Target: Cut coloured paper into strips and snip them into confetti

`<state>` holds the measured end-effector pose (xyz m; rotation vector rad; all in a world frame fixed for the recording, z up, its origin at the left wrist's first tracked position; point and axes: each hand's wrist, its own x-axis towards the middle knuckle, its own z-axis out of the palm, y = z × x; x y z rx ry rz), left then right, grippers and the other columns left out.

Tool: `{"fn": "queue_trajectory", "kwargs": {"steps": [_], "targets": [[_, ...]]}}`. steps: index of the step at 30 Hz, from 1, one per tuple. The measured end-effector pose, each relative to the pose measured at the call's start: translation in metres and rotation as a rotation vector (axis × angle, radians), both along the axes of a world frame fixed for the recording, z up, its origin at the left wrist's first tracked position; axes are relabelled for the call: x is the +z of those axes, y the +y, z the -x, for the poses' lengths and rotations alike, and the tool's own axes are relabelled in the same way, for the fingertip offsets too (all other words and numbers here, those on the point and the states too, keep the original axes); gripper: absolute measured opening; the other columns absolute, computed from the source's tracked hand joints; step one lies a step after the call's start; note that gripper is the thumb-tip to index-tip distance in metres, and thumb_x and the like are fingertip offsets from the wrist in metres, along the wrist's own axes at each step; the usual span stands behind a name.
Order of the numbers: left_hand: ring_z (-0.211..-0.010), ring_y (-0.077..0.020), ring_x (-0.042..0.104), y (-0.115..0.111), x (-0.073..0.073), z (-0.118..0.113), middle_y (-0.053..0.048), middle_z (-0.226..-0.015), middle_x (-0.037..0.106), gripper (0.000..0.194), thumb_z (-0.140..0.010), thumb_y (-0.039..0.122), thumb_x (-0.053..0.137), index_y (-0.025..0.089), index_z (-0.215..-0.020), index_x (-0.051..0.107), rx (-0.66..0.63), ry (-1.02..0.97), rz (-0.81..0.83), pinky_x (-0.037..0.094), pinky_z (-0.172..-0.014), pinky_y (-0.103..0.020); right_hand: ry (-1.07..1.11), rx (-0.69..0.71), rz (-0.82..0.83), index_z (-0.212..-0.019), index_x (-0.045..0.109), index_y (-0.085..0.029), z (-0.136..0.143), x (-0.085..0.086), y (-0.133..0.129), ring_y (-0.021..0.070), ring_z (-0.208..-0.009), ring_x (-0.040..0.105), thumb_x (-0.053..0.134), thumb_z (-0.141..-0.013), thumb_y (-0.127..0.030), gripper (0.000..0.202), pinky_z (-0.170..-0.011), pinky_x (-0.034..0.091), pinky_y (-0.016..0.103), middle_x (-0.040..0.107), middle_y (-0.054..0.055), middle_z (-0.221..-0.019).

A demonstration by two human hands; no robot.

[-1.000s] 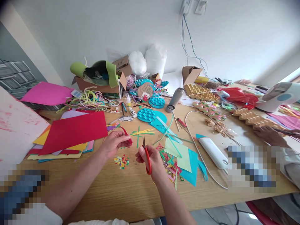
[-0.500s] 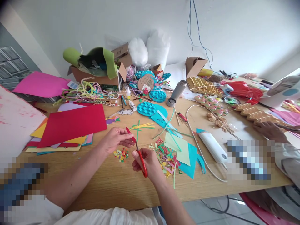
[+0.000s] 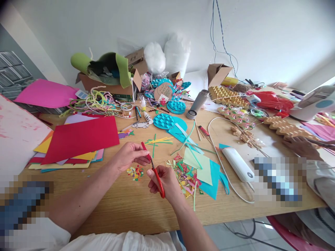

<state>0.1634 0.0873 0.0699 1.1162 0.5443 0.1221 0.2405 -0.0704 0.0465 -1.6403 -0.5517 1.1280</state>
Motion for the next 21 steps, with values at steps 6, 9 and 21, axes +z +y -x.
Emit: {"fn": "queue_trajectory", "kwargs": {"steps": [6,9,21], "targets": [[-0.057,-0.0179,0.066,-0.0006,0.0001,-0.0003,-0.011,-0.065,0.070,0.027,-0.060,0.033,0.077,0.009,-0.067,0.065,0.006,0.000,0.007,0.054,-0.059,-0.029,-0.007,-0.015,0.014,-0.061,0.049,-0.017,0.0012,0.0049,0.0001,0.0115,-0.037,0.056,0.071,-0.064,-0.054,0.043,-0.035,0.040,0.018,0.062,0.001,-0.048],[-0.057,-0.0180,0.067,-0.0008,-0.0006,-0.0005,-0.011,-0.065,0.070,0.028,-0.060,0.033,0.078,0.009,-0.066,0.065,0.009,-0.005,0.011,0.054,-0.059,-0.029,0.001,-0.016,0.025,-0.060,0.048,-0.017,0.0012,0.0054,0.0006,0.0118,-0.036,0.056,0.071,-0.062,-0.055,0.044,-0.034,0.038,0.018,0.062,0.001,-0.047],[-0.056,-0.0171,0.066,-0.0010,-0.0013,-0.0013,-0.011,-0.065,0.070,0.029,-0.058,0.033,0.078,0.009,-0.066,0.065,0.020,-0.004,0.016,0.053,-0.058,-0.029,-0.026,-0.022,0.054,-0.059,0.048,-0.018,-0.0006,0.0025,-0.0001,0.0109,-0.033,0.052,0.072,-0.061,-0.054,0.044,-0.030,0.030,0.016,0.060,0.000,-0.044]]}}
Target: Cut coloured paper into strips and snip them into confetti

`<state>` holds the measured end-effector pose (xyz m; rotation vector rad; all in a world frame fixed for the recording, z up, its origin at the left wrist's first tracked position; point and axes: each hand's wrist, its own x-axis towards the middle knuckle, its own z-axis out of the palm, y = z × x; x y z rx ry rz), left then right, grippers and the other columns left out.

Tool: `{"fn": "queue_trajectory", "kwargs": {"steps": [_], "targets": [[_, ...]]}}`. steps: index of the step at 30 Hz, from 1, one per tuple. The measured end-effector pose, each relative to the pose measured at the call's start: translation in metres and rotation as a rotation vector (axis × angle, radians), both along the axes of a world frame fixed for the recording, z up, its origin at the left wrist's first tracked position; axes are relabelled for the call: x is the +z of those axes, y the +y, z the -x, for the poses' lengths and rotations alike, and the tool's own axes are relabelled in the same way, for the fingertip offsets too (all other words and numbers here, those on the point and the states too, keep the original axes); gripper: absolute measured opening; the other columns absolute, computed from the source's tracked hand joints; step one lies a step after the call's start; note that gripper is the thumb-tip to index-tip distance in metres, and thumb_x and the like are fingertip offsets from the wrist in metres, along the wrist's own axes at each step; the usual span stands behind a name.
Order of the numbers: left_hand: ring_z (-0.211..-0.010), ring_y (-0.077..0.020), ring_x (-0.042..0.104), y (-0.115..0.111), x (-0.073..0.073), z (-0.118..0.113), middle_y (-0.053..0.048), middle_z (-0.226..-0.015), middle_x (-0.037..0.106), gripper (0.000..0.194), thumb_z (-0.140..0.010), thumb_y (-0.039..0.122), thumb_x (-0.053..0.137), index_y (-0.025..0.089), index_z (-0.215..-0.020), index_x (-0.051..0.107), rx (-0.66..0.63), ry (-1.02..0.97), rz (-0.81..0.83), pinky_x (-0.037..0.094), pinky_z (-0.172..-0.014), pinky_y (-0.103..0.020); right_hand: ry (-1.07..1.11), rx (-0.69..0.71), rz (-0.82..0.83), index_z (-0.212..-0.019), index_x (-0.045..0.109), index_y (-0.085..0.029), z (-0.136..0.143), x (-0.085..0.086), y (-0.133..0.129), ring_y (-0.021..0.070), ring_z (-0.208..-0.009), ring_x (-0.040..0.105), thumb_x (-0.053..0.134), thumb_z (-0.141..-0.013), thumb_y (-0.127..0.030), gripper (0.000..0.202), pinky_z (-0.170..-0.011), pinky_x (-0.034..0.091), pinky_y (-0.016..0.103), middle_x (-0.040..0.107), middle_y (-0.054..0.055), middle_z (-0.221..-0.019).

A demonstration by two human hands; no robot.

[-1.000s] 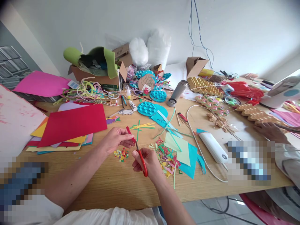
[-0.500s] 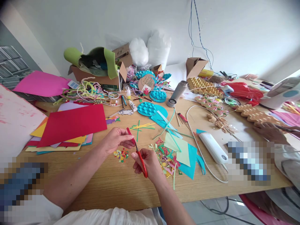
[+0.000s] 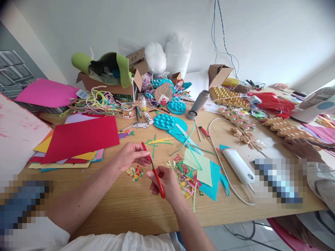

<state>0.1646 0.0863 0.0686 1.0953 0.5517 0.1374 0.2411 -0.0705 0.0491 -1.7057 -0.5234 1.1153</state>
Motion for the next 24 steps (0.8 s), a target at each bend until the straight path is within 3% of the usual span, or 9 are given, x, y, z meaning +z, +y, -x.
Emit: {"fn": "queue_trajectory", "kwargs": {"steps": [10,24], "targets": [[-0.056,-0.0167,0.065,0.0004,-0.0021,0.0007,-0.010,-0.065,0.070,0.027,-0.059,0.032,0.078,0.009,-0.067,0.065,-0.008,-0.008,0.011,0.053,-0.059,-0.028,-0.042,-0.020,0.023,-0.057,0.044,-0.018,-0.0003,-0.0005,-0.0013,0.0086,-0.029,0.047,0.072,-0.064,-0.052,0.044,-0.028,0.025,0.014,0.056,-0.002,-0.040],[-0.057,-0.0161,0.065,-0.0024,-0.0032,-0.0008,-0.011,-0.068,0.070,0.032,-0.059,0.035,0.078,0.007,-0.069,0.066,-0.032,-0.012,-0.002,0.053,-0.059,-0.028,-0.039,-0.040,0.047,-0.057,0.042,-0.019,-0.0017,-0.0055,-0.0032,0.0082,-0.027,0.045,0.074,-0.060,-0.051,0.046,-0.027,0.026,0.014,0.054,-0.004,-0.036]]}}
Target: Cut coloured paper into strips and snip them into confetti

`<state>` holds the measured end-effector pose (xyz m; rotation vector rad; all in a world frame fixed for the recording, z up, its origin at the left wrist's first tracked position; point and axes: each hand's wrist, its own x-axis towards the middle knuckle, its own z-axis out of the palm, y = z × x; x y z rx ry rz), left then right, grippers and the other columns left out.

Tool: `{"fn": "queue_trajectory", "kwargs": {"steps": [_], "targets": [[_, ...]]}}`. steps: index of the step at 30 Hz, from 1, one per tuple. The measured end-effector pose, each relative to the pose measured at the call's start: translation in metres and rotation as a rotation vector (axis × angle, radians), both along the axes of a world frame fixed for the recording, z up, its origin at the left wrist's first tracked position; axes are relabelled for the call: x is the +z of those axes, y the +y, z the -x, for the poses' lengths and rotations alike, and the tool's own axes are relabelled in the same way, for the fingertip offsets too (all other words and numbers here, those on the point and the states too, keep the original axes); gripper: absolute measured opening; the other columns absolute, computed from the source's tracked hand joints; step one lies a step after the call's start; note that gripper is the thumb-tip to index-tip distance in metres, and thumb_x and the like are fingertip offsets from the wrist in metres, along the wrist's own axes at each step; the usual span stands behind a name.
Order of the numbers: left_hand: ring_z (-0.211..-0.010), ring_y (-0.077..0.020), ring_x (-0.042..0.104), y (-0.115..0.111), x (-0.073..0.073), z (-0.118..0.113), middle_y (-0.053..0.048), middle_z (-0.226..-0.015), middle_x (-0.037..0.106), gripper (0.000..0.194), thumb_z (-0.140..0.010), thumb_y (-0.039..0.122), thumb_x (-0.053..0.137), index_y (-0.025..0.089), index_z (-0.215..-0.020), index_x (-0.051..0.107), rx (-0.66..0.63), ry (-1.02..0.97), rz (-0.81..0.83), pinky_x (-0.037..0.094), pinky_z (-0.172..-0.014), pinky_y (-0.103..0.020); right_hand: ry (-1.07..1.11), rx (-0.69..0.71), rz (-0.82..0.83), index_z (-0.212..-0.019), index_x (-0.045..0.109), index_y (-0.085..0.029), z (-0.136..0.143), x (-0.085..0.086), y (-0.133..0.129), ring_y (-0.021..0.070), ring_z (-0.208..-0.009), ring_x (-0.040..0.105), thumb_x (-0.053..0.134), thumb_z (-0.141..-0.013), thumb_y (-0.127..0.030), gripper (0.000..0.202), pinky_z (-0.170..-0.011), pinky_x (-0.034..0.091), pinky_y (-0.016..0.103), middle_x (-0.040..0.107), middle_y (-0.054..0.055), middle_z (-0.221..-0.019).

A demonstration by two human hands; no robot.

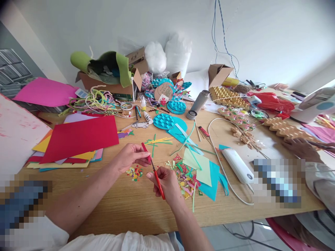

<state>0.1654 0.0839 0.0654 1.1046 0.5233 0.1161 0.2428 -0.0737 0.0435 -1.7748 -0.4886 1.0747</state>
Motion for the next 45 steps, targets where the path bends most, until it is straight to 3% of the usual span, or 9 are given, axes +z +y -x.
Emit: {"fn": "queue_trajectory", "kwargs": {"steps": [10,17,19,21,24,30,36,41,45], "targets": [[-0.057,-0.0161,0.065,-0.002,-0.002,-0.001,-0.011,-0.067,0.070,0.032,-0.059,0.035,0.078,0.008,-0.069,0.065,-0.011,-0.008,-0.001,0.053,-0.060,-0.029,-0.008,0.059,-0.064,-0.061,0.044,-0.018,-0.001,-0.001,-0.003,0.0093,-0.032,0.051,0.068,-0.069,-0.053,0.043,-0.030,0.028,0.015,0.059,0.000,-0.045],[-0.057,-0.0166,0.066,-0.001,-0.004,-0.001,-0.011,-0.067,0.070,0.032,-0.059,0.036,0.078,0.008,-0.069,0.065,-0.011,-0.012,-0.019,0.053,-0.061,-0.030,0.030,0.004,-0.098,-0.061,0.048,-0.017,0.001,-0.002,-0.003,0.0107,-0.034,0.052,0.071,-0.068,-0.051,0.041,-0.032,0.030,0.017,0.059,0.000,-0.046],[-0.058,-0.0167,0.066,-0.001,-0.003,-0.001,-0.011,-0.068,0.070,0.032,-0.060,0.036,0.077,0.008,-0.069,0.065,-0.002,-0.005,-0.018,0.053,-0.061,-0.030,0.040,-0.153,-0.216,-0.062,0.051,-0.017,-0.003,-0.004,-0.005,0.0095,-0.036,0.051,0.069,-0.070,-0.052,0.040,-0.035,0.033,0.018,0.058,0.000,-0.047],[-0.058,-0.0168,0.066,0.000,-0.003,-0.001,-0.011,-0.068,0.070,0.032,-0.060,0.036,0.077,0.008,-0.069,0.065,0.013,-0.001,-0.021,0.053,-0.061,-0.030,0.098,-0.434,-0.397,-0.060,0.052,-0.017,-0.010,-0.006,-0.007,0.0084,-0.039,0.049,0.065,-0.072,-0.055,0.042,-0.038,0.037,0.019,0.057,-0.002,-0.049],[-0.060,-0.0167,0.066,0.001,-0.003,-0.001,-0.010,-0.068,0.069,0.031,-0.062,0.036,0.076,0.008,-0.070,0.066,0.030,-0.026,-0.034,0.054,-0.063,-0.031,0.330,-0.746,-0.592,-0.056,0.048,-0.019,-0.023,-0.008,-0.009,0.0109,-0.049,0.054,0.062,-0.070,-0.063,0.049,-0.047,0.045,0.023,0.058,-0.001,-0.056],[-0.065,-0.0169,0.066,0.003,-0.006,-0.001,-0.009,-0.072,0.070,0.030,-0.067,0.038,0.073,0.010,-0.076,0.069,0.063,-0.070,-0.149,0.052,-0.063,-0.029,0.460,-0.435,-0.533,-0.071,0.060,-0.016,-0.015,0.001,0.002,0.0124,-0.057,0.056,0.066,-0.077,-0.044,0.029,-0.053,0.045,0.023,0.063,0.004,-0.067],[-0.083,-0.0199,0.065,0.002,-0.002,-0.001,-0.009,-0.087,0.072,0.025,-0.066,0.035,0.074,0.015,-0.081,0.073,0.152,-0.227,-0.338,0.050,-0.081,-0.033,0.569,-0.323,-0.594,-0.068,0.061,-0.015,-0.001,0.019,0.034,0.0120,-0.056,0.054,0.070,-0.073,-0.036,0.024,-0.055,0.043,0.024,0.063,0.004,-0.066],[-0.101,-0.0218,0.059,0.009,0.006,0.005,-0.009,-0.102,0.068,0.012,-0.074,0.030,0.068,0.021,-0.080,0.075,0.204,-0.381,-0.634,0.043,-0.093,-0.036,0.391,-0.177,-0.655,-0.066,0.061,-0.015,-0.006,0.034,0.051,0.0114,-0.057,0.052,0.069,-0.070,-0.026,0.015,-0.055,0.040,0.023,0.058,0.001,-0.063],[-0.106,-0.0231,0.057,0.018,0.017,0.013,-0.008,-0.105,0.067,0.013,-0.072,0.027,0.070,0.023,-0.084,0.074,0.250,-0.458,-0.636,0.042,-0.096,-0.038,0.136,-0.128,-0.637,-0.069,0.057,-0.017,-0.011,0.052,0.062,0.0144,-0.062,0.053,0.072,-0.066,-0.028,0.019,-0.060,0.043,0.026,0.058,0.001,-0.065]]}}
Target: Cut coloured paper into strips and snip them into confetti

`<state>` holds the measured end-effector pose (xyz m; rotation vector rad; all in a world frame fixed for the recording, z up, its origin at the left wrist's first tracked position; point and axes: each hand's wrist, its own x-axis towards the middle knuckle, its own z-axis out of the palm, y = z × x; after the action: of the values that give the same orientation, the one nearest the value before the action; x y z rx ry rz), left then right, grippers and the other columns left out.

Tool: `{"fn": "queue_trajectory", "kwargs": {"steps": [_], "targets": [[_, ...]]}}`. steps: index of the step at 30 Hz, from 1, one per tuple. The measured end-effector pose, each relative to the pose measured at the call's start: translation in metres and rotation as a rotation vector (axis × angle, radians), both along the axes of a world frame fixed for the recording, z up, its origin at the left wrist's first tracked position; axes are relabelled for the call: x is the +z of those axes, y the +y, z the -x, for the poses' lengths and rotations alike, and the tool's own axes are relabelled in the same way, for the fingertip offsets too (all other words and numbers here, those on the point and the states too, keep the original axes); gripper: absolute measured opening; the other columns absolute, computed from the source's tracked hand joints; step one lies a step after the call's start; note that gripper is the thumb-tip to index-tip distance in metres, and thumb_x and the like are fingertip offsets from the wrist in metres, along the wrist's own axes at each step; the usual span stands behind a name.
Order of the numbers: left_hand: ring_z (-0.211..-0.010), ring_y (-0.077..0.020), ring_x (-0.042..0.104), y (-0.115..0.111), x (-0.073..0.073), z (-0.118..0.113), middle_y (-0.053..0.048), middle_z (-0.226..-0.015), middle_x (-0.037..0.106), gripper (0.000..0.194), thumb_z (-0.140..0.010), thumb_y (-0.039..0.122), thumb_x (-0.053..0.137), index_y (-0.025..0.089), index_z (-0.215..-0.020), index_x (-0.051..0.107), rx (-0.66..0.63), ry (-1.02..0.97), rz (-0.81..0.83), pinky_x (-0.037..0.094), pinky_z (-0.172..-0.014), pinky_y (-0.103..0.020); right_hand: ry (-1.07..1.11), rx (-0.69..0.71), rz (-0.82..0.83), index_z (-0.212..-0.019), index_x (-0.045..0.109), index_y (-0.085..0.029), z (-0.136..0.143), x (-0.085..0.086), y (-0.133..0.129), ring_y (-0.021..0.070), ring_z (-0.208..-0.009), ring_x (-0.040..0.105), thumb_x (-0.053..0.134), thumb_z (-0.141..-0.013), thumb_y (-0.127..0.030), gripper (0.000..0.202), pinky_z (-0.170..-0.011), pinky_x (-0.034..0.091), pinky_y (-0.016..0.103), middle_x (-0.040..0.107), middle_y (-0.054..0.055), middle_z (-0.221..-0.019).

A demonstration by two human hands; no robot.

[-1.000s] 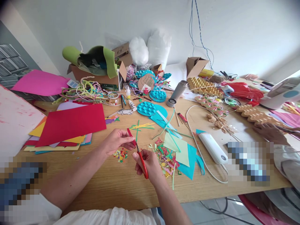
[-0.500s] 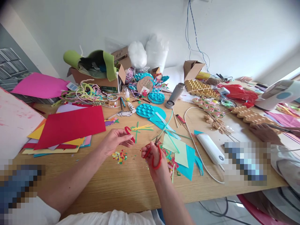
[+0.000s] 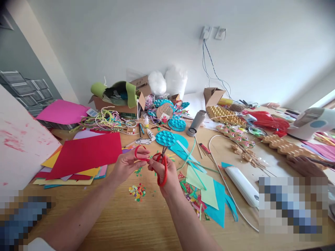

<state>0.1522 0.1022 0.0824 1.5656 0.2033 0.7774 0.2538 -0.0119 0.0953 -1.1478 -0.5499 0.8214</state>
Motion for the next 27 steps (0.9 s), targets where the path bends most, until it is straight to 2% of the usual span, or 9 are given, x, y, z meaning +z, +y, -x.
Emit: {"fn": "queue_trajectory", "kwargs": {"steps": [3,6,10,12,15,19,25,27], "targets": [[-0.109,-0.0252,0.056,0.007,0.007,0.006,-0.009,-0.110,0.065,0.019,-0.068,0.026,0.074,0.021,-0.086,0.074,-0.029,-0.058,0.103,0.044,-0.094,-0.038,-0.161,0.006,-0.001,-0.075,0.055,-0.019,-0.001,0.014,0.010,0.0144,-0.065,0.054,0.075,-0.063,-0.032,0.027,-0.064,0.044,0.027,0.058,0.000,-0.071],[-0.101,-0.0245,0.060,0.014,0.009,0.009,-0.009,-0.108,0.066,0.022,-0.068,0.027,0.074,0.020,-0.089,0.073,-0.030,-0.137,0.234,0.048,-0.088,-0.037,-0.323,0.007,0.023,-0.078,0.052,-0.020,0.001,0.021,0.020,0.0145,-0.067,0.054,0.075,-0.064,-0.031,0.029,-0.062,0.043,0.026,0.059,0.001,-0.074],[-0.079,-0.0192,0.064,0.025,0.003,0.008,-0.007,-0.089,0.070,0.018,-0.072,0.031,0.070,0.017,-0.083,0.073,0.084,-0.169,0.398,0.051,-0.076,-0.034,-0.619,-0.058,0.053,-0.077,0.048,-0.021,0.001,0.013,0.036,0.0150,-0.070,0.053,0.069,-0.070,-0.025,0.023,-0.064,0.043,0.027,0.058,0.001,-0.077],[-0.070,-0.0177,0.064,0.030,-0.002,0.006,-0.007,-0.077,0.070,0.021,-0.070,0.033,0.072,0.015,-0.079,0.072,0.138,-0.152,0.461,0.052,-0.070,-0.033,-0.689,-0.064,0.059,-0.078,0.048,-0.021,0.000,0.007,0.044,0.0152,-0.070,0.052,0.067,-0.072,-0.024,0.020,-0.064,0.043,0.027,0.058,0.002,-0.077],[-0.064,-0.0159,0.063,0.036,-0.008,0.007,-0.005,-0.069,0.068,0.024,-0.069,0.036,0.072,0.014,-0.079,0.072,0.168,-0.128,0.506,0.051,-0.067,-0.031,-0.647,-0.046,0.037,-0.077,0.047,-0.021,-0.003,0.002,0.055,0.0148,-0.067,0.053,0.068,-0.072,-0.026,0.022,-0.064,0.043,0.028,0.059,0.002,-0.076],[-0.064,-0.0144,0.063,0.044,-0.014,0.010,-0.004,-0.070,0.068,0.026,-0.067,0.037,0.073,0.015,-0.080,0.072,0.110,-0.027,0.517,0.050,-0.068,-0.029,-0.568,-0.010,0.076,-0.076,0.048,-0.021,-0.005,-0.005,0.066,0.0156,-0.067,0.055,0.072,-0.068,-0.030,0.027,-0.064,0.044,0.028,0.061,0.003,-0.078],[-0.055,-0.0113,0.057,0.062,-0.019,0.009,-0.002,-0.061,0.066,0.033,-0.051,0.033,0.083,0.013,-0.075,0.071,0.037,0.240,0.428,0.046,-0.058,-0.026,-0.596,0.076,0.189,-0.075,0.051,-0.020,-0.008,-0.025,0.072,0.0162,-0.065,0.055,0.070,-0.067,-0.027,0.022,-0.062,0.044,0.028,0.062,0.002,-0.073],[-0.052,-0.0102,0.054,0.065,-0.020,0.008,-0.001,-0.057,0.063,0.030,-0.051,0.033,0.082,0.013,-0.071,0.070,0.004,0.287,0.393,0.044,-0.056,-0.025,-0.589,0.091,0.206,-0.074,0.050,-0.020,-0.009,-0.028,0.072,0.0161,-0.064,0.056,0.069,-0.067,-0.026,0.020,-0.061,0.043,0.028,0.062,0.001,-0.070]]}}
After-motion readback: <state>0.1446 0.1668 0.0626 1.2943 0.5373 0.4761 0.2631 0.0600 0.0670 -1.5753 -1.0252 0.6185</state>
